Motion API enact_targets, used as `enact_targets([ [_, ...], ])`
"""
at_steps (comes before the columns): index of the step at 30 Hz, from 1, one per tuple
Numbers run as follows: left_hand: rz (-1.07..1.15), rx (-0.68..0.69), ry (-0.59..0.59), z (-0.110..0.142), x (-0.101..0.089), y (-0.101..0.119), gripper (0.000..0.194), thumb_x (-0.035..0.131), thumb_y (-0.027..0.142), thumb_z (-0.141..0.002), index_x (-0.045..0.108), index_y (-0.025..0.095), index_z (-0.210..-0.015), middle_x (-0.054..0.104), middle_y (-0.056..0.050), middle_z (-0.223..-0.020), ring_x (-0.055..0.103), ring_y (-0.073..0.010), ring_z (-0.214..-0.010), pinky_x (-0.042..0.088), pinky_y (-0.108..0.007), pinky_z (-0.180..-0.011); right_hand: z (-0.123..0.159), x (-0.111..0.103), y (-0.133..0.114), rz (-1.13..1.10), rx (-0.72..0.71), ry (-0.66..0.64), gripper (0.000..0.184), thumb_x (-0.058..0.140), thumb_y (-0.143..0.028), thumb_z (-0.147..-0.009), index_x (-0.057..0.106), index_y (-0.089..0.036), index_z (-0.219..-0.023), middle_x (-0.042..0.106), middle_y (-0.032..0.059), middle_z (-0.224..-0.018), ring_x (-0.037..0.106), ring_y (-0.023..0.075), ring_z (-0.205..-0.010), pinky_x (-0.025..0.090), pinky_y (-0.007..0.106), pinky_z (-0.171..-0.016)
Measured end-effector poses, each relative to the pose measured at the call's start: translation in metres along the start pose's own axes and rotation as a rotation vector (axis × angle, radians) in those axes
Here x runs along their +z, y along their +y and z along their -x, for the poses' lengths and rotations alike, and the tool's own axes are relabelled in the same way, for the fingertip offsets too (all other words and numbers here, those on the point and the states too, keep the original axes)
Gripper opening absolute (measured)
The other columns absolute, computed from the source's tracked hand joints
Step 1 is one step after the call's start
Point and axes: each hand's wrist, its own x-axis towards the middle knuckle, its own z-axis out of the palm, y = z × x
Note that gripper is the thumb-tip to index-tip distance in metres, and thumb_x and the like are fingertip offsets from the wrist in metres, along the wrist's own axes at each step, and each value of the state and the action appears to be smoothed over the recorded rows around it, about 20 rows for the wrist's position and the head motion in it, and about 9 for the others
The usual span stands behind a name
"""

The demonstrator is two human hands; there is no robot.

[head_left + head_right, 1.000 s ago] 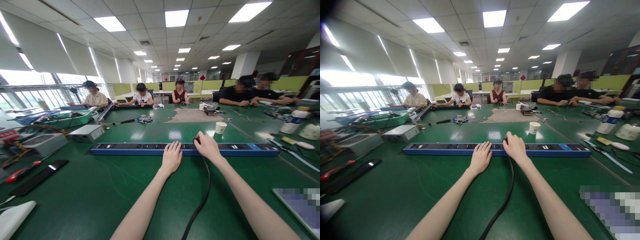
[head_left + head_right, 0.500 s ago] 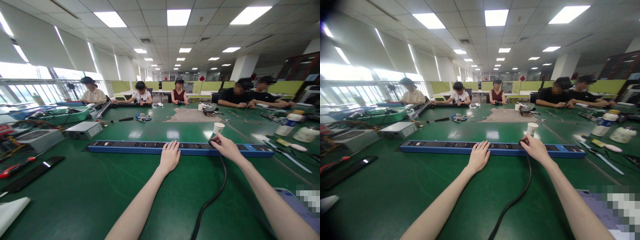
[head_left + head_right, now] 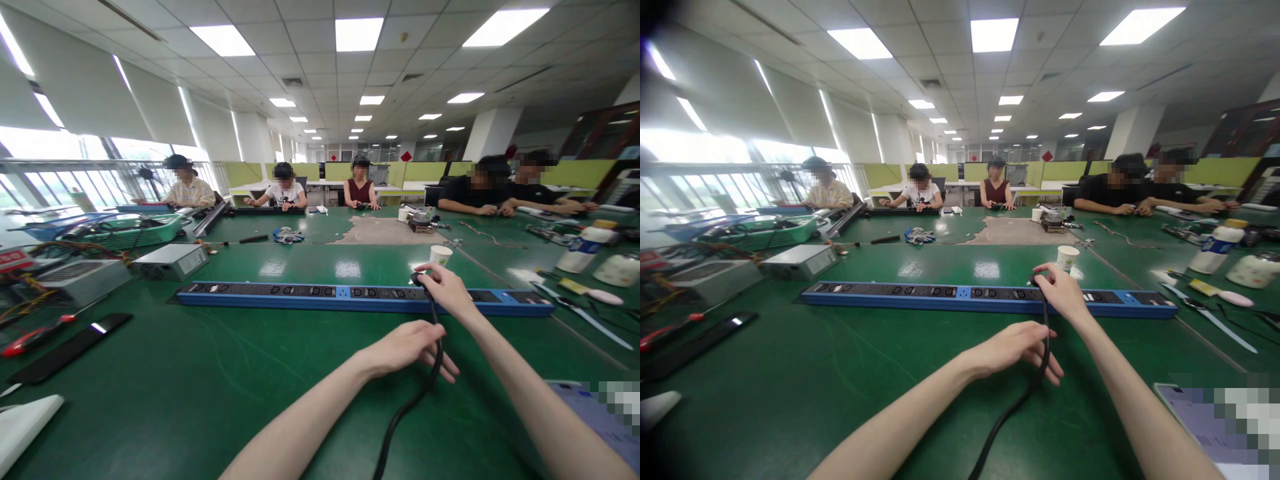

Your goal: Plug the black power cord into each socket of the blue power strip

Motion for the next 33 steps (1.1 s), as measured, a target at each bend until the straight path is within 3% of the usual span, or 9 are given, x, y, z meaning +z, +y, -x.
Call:
enact_targets([
  [2, 0.193, 0.007, -0.025, 0.001, 0.007, 0.015, 0.046, 0.053, 0.057, -0.105, 0.06, 0.018, -0.127, 0.062, 0.003, -0.077, 0.058, -0.0106, -0.055, 0.049, -0.025, -0.06, -0.001, -0.007, 0.002, -0.043, -0.001, -0.084, 0.044, 0.061, -0.056, -0.092, 0.077, -0.022, -0.114, 0.073, 0.0018, -0.078, 0.063, 0.0203, -0.075, 0.046, 0.032, -0.073],
  [6, 0.206, 0.014, 0.227, 0.013, -0.014, 0.036, 0.043, 0.053, 0.059, -0.102, 0.065, 0.018, -0.101, 0.034, 0.012, -0.061, 0.021, -0.0049, -0.043, 0.02, -0.02, -0.044, 0.003, -0.03, -0.004, -0.2, -0.098, -0.418, 0.049, 0.067, -0.068, -0.091, 0.08, -0.021, -0.1, 0.079, 0.0064, -0.1, 0.067, 0.0242, -0.095, 0.05, 0.034, -0.087],
  [9, 0.095, 0.012, 0.318, 0.021, -0.041, 0.044, 0.048, 0.057, 0.062, -0.099, 0.068, 0.016, -0.088, 0.028, 0.012, -0.054, 0.019, -0.0058, -0.043, 0.016, -0.022, -0.044, 0.014, -0.047, -0.019, -0.363, -0.119, -0.617, 0.05, 0.068, -0.067, -0.094, 0.082, -0.02, -0.103, 0.078, 0.0076, -0.108, 0.066, 0.0249, -0.106, 0.049, 0.033, -0.093],
  [13, -0.012, 0.099, 0.458, 0.028, -0.069, 0.05, 0.057, 0.064, 0.07, -0.093, 0.075, 0.014, -0.089, 0.028, 0.01, -0.051, 0.02, -0.0061, -0.046, 0.015, -0.024, -0.048, 0.029, -0.055, -0.035, -0.596, -0.074, -0.866, 0.048, 0.071, -0.061, -0.096, 0.082, -0.017, -0.114, 0.076, 0.0088, -0.093, 0.067, 0.0194, -0.087, 0.051, 0.029, -0.077],
  [19, -0.07, 0.185, 0.482, 0.04, -0.087, 0.06, 0.063, 0.068, 0.073, -0.091, 0.082, 0.013, -0.104, 0.028, 0.009, -0.055, 0.021, -0.0071, -0.051, 0.014, -0.026, -0.051, 0.034, -0.057, -0.031, -0.895, -0.083, -0.87, 0.054, 0.065, -0.063, -0.097, 0.082, -0.016, -0.117, 0.077, 0.0132, -0.094, 0.071, 0.0205, -0.083, 0.056, 0.031, -0.076],
  [22, -0.082, 0.195, 0.45, 0.042, -0.086, 0.062, 0.063, 0.071, 0.072, -0.09, 0.083, 0.013, -0.109, 0.032, 0.008, -0.056, 0.022, -0.0073, -0.053, 0.016, -0.026, -0.052, 0.032, -0.056, -0.018, -0.858, -0.078, -0.843, 0.049, 0.075, -0.058, -0.092, 0.083, -0.016, -0.115, 0.078, 0.0138, -0.101, 0.072, 0.0225, -0.092, 0.058, 0.031, -0.081],
  [25, -0.063, 0.208, 0.448, 0.041, -0.084, 0.061, 0.06, 0.075, 0.068, -0.089, 0.083, 0.013, -0.109, 0.048, 0.005, -0.062, 0.032, -0.0068, -0.055, 0.024, -0.023, -0.053, 0.031, -0.053, -0.005, -0.817, -0.136, -0.859, 0.051, 0.087, -0.06, -0.08, 0.083, -0.016, -0.104, 0.075, 0.0102, -0.092, 0.069, 0.0191, -0.081, 0.057, 0.03, -0.074],
  [28, -0.021, 0.171, 0.304, 0.042, -0.081, 0.057, 0.057, 0.077, 0.065, -0.089, 0.079, 0.014, -0.115, 0.068, -0.003, -0.081, 0.056, -0.0104, -0.065, 0.041, -0.023, -0.061, 0.03, -0.051, -0.003, -0.91, -0.153, -0.694, 0.052, 0.088, -0.065, -0.076, 0.08, -0.018, -0.096, 0.066, 0.0048, -0.076, 0.061, 0.0163, -0.071, 0.054, 0.029, -0.065],
  [33, 0.129, -0.08, -0.524, 0.037, -0.051, 0.046, 0.059, 0.09, 0.054, -0.082, 0.074, 0.018, -0.127, 0.08, -0.013, -0.112, 0.078, -0.0252, -0.102, 0.061, -0.037, -0.089, 0.025, -0.055, -0.025, -1.134, -0.038, -0.238, 0.043, 0.085, -0.062, -0.081, 0.076, -0.025, -0.102, 0.059, 0.0014, -0.08, 0.059, 0.017, -0.082, 0.058, 0.029, -0.072],
])
